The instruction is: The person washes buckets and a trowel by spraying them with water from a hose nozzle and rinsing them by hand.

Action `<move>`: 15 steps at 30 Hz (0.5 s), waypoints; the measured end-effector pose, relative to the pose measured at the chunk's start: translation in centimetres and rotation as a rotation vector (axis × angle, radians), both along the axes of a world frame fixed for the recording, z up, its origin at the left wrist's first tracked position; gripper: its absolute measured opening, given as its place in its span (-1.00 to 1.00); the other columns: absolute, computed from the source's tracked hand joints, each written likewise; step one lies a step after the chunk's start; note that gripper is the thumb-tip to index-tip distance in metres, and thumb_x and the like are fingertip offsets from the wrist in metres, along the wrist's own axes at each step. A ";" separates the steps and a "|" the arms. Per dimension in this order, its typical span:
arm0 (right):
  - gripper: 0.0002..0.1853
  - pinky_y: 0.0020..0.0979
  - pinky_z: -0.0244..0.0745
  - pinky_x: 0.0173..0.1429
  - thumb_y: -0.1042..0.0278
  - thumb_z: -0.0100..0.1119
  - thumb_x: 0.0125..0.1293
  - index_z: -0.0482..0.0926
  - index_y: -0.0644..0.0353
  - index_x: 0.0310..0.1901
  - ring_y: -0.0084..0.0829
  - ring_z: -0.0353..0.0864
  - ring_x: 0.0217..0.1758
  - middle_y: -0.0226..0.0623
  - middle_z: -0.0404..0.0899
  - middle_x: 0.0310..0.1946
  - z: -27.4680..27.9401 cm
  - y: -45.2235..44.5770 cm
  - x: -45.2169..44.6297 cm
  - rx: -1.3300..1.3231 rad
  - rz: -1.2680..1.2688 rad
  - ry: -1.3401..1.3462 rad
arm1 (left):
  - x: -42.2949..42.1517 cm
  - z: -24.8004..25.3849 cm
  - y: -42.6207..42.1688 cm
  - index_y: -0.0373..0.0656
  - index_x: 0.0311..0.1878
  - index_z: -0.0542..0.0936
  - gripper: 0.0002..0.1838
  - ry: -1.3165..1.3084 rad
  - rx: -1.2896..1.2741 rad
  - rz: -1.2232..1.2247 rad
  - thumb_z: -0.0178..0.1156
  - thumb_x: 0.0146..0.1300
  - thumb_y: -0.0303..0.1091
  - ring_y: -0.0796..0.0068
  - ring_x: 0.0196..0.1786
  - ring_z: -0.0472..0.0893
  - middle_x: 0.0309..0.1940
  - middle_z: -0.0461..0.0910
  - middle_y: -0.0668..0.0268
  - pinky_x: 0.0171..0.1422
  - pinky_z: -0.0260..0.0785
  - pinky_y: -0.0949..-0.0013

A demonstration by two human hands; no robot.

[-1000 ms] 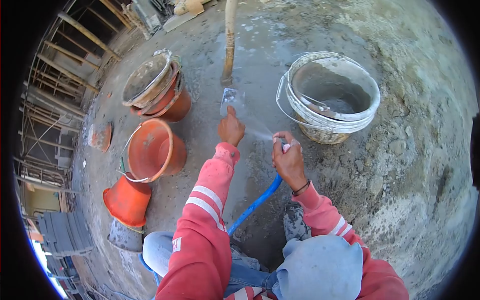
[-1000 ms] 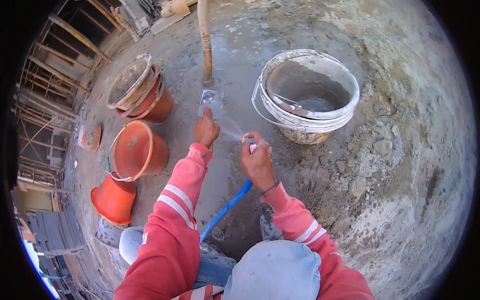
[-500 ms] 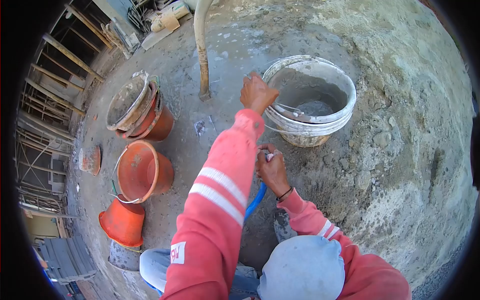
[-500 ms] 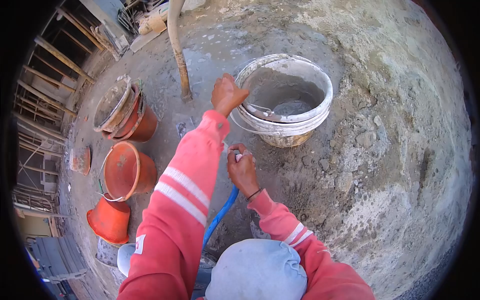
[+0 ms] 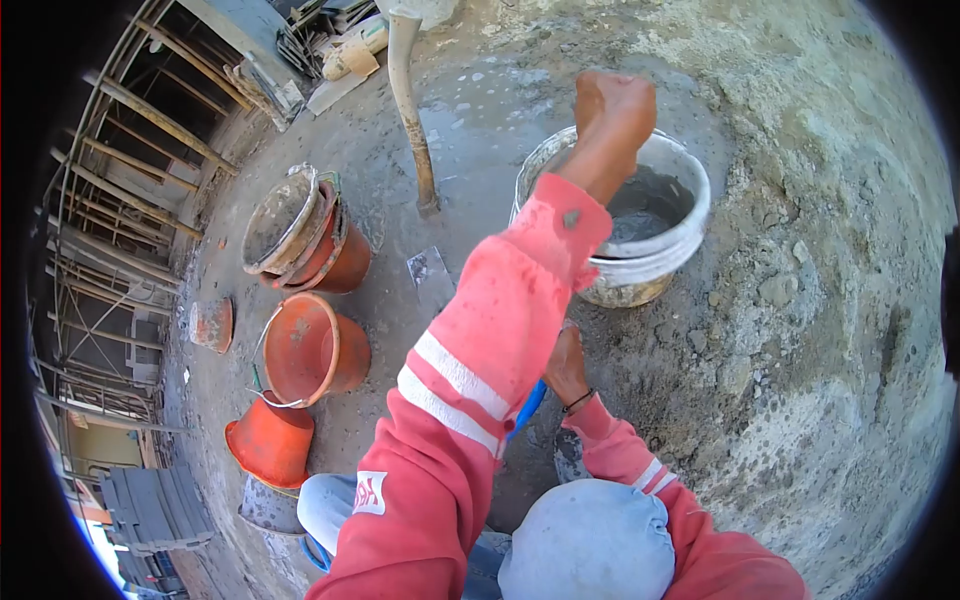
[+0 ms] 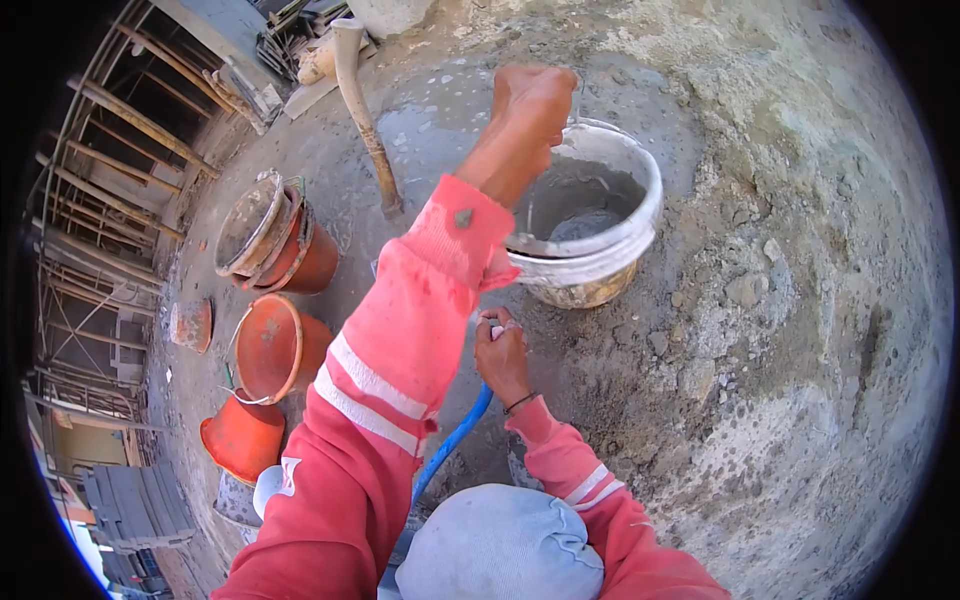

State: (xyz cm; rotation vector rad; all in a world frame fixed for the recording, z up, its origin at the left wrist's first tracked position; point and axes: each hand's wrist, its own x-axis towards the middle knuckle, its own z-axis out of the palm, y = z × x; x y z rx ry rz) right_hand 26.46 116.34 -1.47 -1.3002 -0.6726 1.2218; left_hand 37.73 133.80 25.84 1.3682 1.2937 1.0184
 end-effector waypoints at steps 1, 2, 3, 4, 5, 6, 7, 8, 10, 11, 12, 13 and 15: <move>-0.88 -0.30 0.39 -0.61 0.33 0.09 0.46 0.53 0.16 -0.10 -0.46 0.54 -0.70 -0.35 0.51 -0.69 -0.7 0.0 0.0 0.043 -0.025 0.141 | -0.3 1.6 0.0 -0.21 -0.16 0.52 -0.86 0.004 0.005 0.002 0.15 0.23 -0.40 0.61 -0.68 0.16 -0.65 0.18 0.50 -0.64 -0.07 0.43; -0.89 -0.29 0.39 -0.61 0.34 0.09 0.46 0.54 0.16 -0.11 -0.46 0.54 -0.70 -0.35 0.50 -0.70 -1.2 0.1 0.0 0.084 -0.050 0.283 | -1.2 2.8 0.1 -0.20 -0.20 0.53 -0.90 -0.221 -0.105 -0.052 0.15 0.26 -0.42 0.60 -0.68 0.17 -0.65 0.22 0.50 -0.64 -0.06 0.42; -0.89 -0.28 0.38 -0.62 0.33 0.09 0.47 0.54 0.16 -0.12 -0.44 0.53 -0.71 -0.33 0.50 -0.70 0.8 -0.5 0.8 -0.013 -0.024 0.157 | -1.8 3.2 0.5 -0.20 -0.24 0.55 -0.94 -0.450 -0.218 -0.104 0.16 0.29 -0.43 0.59 -0.68 0.19 -0.64 0.26 0.50 -0.64 -0.04 0.40; -0.88 -0.27 0.37 -0.62 0.32 0.09 0.48 0.54 0.16 -0.14 -0.42 0.52 -0.73 -0.31 0.50 -0.70 2.1 -0.7 1.4 -0.112 0.007 0.026 | -1.7 3.0 1.4 -0.20 -0.24 0.55 -0.94 -0.447 -0.224 -0.094 0.16 0.29 -0.43 0.59 -0.68 0.19 -0.64 0.26 0.50 -0.64 -0.04 0.40; -0.88 -0.27 0.37 -0.62 0.32 0.09 0.48 0.54 0.16 -0.14 -0.42 0.52 -0.73 -0.31 0.50 -0.70 2.0 -0.1 1.7 -0.114 0.013 0.030 | -1.6 3.0 3.0 -0.20 -0.24 0.56 -0.95 -0.336 0.045 -0.110 0.14 0.30 -0.45 0.56 -0.69 0.19 -0.62 0.30 0.48 -0.64 -0.02 0.39; -0.87 -0.26 0.37 -0.62 0.31 0.09 0.48 0.54 0.17 -0.14 -0.39 0.53 -0.73 -0.27 0.50 -0.70 1.9 0.0 1.5 -0.092 0.000 -0.052 | -1.8 1.9 3.3 -0.21 -0.24 0.57 -0.94 -0.272 0.169 -0.105 0.14 0.31 -0.46 0.55 -0.70 0.19 -0.61 0.32 0.46 -0.64 -0.01 0.38; -0.86 -0.24 0.37 -0.62 0.30 0.10 0.48 0.54 0.17 -0.14 -0.35 0.53 -0.73 -0.23 0.51 -0.70 1.6 -0.5 1.0 -0.070 -0.002 -0.139 | -2.0 0.8 3.4 -0.21 -0.24 0.58 -0.94 -0.206 0.291 -0.090 0.13 0.31 -0.47 0.54 -0.70 0.18 -0.59 0.34 0.45 -0.64 0.00 0.38; -0.86 -0.24 0.37 -0.62 0.30 0.10 0.48 0.54 0.17 -0.14 -0.35 0.53 -0.73 -0.23 0.51 -0.70 1.0 -1.4 0.8 -0.084 0.028 -0.148 | -0.8 -1.3 2.7 -0.22 -0.23 0.58 -0.90 -0.190 0.416 0.015 0.15 0.30 -0.41 0.41 -0.58 0.35 -0.54 0.44 0.32 -0.50 0.16 0.29; -0.85 -0.20 0.44 -0.54 0.28 0.12 0.48 0.56 0.16 -0.10 -0.30 0.61 -0.64 -0.20 0.53 -0.67 0.1 -0.3 0.3 0.019 0.016 0.013 | 0.9 -2.1 2.3 -0.25 -0.21 0.58 -0.82 -0.150 0.633 0.132 0.17 0.28 -0.31 0.21 -0.39 0.59 -0.47 0.60 0.13 -0.30 0.41 0.16; -0.85 -0.19 0.47 -0.51 0.28 0.13 0.48 0.56 0.15 -0.09 -0.29 0.63 -0.61 -0.19 0.54 -0.66 -0.1 0.7 0.0 0.065 0.015 0.076 | 0.7 -1.8 2.7 -0.25 -0.20 0.58 -0.79 -0.126 0.719 0.171 0.17 0.28 -0.28 0.15 -0.33 0.67 -0.44 0.65 0.07 -0.23 0.49 0.12; -0.83 -0.16 0.51 -0.42 0.27 0.13 0.48 0.58 0.16 -0.08 -0.21 0.67 -0.53 -0.14 0.58 -0.60 0.2 1.3 -0.5 0.053 0.031 -0.075 | -1.8 1.6 1.5 -0.28 -0.13 0.59 -0.76 -0.247 0.401 0.026 0.19 0.27 -0.29 0.12 -0.28 0.68 -0.37 0.67 0.04 -0.17 0.52 0.11; -0.83 -0.14 0.53 -0.37 0.26 0.13 0.48 0.58 0.16 -0.07 -0.17 0.69 -0.48 -0.12 0.60 -0.57 -0.4 -0.9 -0.7 0.015 0.061 -0.168 | -4.5 4.4 -0.5 -0.31 -0.07 0.61 -0.72 -0.371 0.046 -0.099 0.20 0.27 -0.31 0.10 -0.23 0.69 -0.29 0.69 0.01 -0.10 0.54 0.11; -0.81 -0.10 0.54 -0.25 0.26 0.12 0.48 0.60 0.18 -0.07 -0.04 0.70 -0.37 -0.05 0.65 -0.48 -2.8 -3.2 -0.9 0.188 0.024 -0.472 | -4.8 0.7 2.5 -0.26 -0.14 0.61 -0.83 -0.080 0.426 -0.345 0.10 0.25 -0.46 0.30 -0.20 0.69 -0.23 0.72 0.17 -0.14 0.54 0.27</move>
